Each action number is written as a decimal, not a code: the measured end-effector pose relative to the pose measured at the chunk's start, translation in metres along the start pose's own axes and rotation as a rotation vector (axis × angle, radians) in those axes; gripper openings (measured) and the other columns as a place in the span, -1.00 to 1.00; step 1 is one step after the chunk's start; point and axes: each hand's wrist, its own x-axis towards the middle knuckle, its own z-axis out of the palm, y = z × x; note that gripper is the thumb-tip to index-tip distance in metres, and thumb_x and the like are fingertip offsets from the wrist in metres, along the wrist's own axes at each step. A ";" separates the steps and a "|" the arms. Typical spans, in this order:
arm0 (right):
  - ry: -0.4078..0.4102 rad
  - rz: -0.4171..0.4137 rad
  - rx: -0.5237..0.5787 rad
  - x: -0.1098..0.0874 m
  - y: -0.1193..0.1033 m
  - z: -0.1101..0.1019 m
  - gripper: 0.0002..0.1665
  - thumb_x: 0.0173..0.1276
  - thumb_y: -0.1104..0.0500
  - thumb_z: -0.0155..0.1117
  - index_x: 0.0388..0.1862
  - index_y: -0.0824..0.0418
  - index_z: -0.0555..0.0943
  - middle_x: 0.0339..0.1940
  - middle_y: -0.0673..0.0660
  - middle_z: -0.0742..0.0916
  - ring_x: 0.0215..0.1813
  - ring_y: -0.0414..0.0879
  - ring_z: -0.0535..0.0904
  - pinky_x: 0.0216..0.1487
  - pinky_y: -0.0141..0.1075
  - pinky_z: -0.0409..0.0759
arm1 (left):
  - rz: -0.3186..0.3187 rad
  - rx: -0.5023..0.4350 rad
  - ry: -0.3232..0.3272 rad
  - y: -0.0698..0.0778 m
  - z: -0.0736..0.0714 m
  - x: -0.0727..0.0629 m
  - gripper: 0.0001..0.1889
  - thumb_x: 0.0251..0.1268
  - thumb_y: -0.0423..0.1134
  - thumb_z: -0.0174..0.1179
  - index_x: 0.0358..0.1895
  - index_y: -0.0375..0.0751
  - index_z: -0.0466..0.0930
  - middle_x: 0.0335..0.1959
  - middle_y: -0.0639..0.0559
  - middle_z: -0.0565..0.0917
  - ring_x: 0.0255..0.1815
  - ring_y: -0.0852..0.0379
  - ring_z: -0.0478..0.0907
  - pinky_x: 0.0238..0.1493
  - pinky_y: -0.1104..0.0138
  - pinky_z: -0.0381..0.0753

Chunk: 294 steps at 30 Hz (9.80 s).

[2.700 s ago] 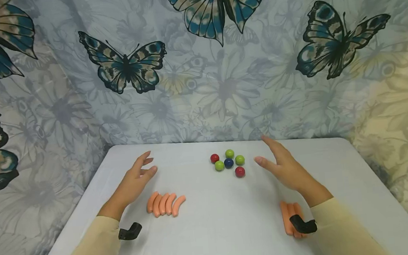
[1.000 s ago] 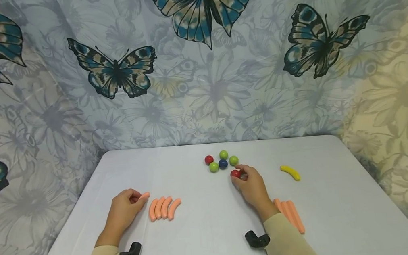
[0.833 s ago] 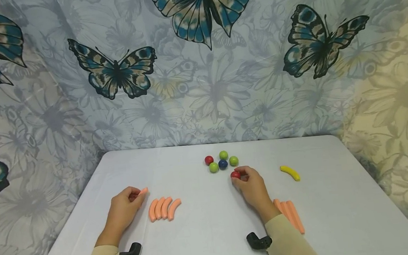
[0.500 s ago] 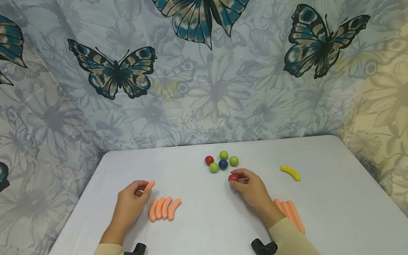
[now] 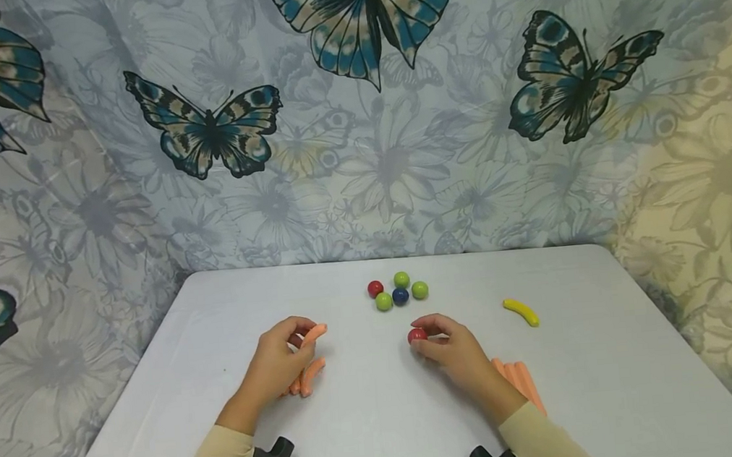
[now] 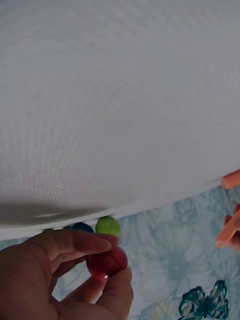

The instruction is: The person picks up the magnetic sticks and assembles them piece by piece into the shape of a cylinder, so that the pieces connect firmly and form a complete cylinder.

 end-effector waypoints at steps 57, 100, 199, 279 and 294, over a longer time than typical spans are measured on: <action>-0.066 -0.192 -0.218 -0.016 0.021 0.003 -0.63 0.34 0.28 0.67 0.07 0.15 0.75 -0.30 0.02 0.61 -0.33 -0.06 0.51 -0.39 -0.32 0.49 | 0.222 -0.046 -0.071 0.017 0.093 0.002 -0.82 0.68 -0.21 0.27 0.05 -0.22 0.78 -0.20 0.15 0.73 -0.27 0.21 0.62 -0.29 0.33 0.62; -0.027 -0.172 -0.212 -0.018 0.023 0.008 -0.67 0.35 0.27 0.65 0.04 0.13 0.75 -0.34 0.03 0.59 -0.34 -0.07 0.50 -0.42 -0.35 0.46 | -0.055 -0.221 -0.165 0.011 0.073 0.145 -0.47 0.71 0.18 0.13 0.53 0.05 0.56 0.38 0.06 0.64 0.29 -0.05 0.57 0.00 0.12 0.67; 0.012 -0.139 -0.204 -0.011 0.024 0.005 -0.66 0.31 0.37 0.54 0.04 0.21 0.72 -0.14 0.02 0.71 -0.42 -0.07 0.50 -0.48 -0.32 0.45 | 0.162 -0.186 -0.207 0.013 0.090 0.014 -0.63 0.59 -0.28 0.35 0.36 -0.22 0.66 0.22 0.01 0.75 0.05 0.14 0.74 0.01 0.30 0.69; 0.018 -0.116 -0.203 -0.011 0.023 0.007 -0.68 0.32 0.39 0.52 0.01 0.18 0.70 -0.20 0.02 0.68 -0.44 -0.06 0.49 -0.50 -0.34 0.43 | 0.032 0.317 0.111 -0.052 -0.056 -0.003 -0.77 0.52 -0.15 0.47 0.08 -0.16 0.84 -0.09 0.04 0.81 -0.11 0.07 0.69 -0.11 0.14 0.66; 0.019 -0.113 -0.209 -0.012 0.026 0.005 -0.68 0.32 0.39 0.53 0.01 0.17 0.71 -0.19 0.02 0.68 -0.44 -0.06 0.49 -0.50 -0.33 0.42 | 0.070 0.224 0.036 -0.022 -0.030 0.001 -0.78 0.49 -0.15 0.49 0.09 -0.06 0.82 0.03 0.09 0.75 0.00 0.01 0.69 -0.05 0.10 0.70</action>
